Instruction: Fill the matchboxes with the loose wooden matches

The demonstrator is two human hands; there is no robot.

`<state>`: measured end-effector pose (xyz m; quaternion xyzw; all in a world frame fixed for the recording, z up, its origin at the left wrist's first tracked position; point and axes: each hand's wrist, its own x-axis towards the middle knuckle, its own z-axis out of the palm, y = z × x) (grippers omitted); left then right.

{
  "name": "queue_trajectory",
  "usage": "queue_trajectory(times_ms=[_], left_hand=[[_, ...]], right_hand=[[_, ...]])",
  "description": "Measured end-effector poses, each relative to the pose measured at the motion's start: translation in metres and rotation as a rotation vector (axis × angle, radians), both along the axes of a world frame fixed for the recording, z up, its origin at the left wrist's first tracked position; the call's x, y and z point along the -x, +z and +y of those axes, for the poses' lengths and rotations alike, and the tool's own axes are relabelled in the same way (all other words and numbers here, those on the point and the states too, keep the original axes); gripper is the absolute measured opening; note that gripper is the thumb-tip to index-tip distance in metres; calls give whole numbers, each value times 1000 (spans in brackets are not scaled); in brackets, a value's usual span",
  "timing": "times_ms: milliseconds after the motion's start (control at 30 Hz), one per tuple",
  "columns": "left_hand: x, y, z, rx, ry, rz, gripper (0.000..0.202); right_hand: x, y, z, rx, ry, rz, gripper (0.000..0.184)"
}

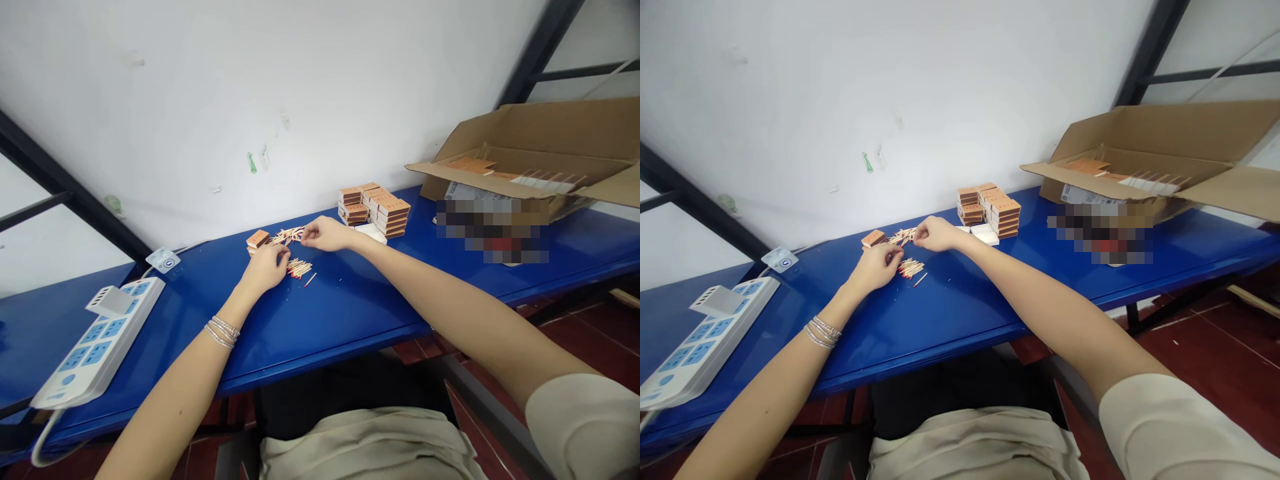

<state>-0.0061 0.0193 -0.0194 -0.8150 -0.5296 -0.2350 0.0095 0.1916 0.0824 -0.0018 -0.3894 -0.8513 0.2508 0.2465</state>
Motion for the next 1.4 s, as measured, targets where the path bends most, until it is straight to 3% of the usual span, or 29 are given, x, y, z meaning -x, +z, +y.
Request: queue_trajectory(times_ms=[233,400,500,800,1000,1167,1300,1400], left_hand=[[-6,1,-5,131,-13,-43,26],[-8,1,1,44,352,111,29],[-9,0,7,88,440,184,28],[-5,1,9,149,395,159,28],[-1,3,11,272,382,233,26],[-1,4,8,297,389,228,27],[2,3,10,178,287,21,17],[1,3,10,242,165,-382,15]], right_hand=[[-1,1,6,-59,-90,6,17],[-4,9,2,-115,-233,-16,21],[-4,8,3,-117,-259,-27,21],[6,-12,6,-163,-228,-149,19],[11,-9,-2,-208,-249,-277,18],[1,0,2,-202,-277,-239,20],[-8,6,7,-187,-311,-102,16],[0,2,3,-9,-202,82,13]])
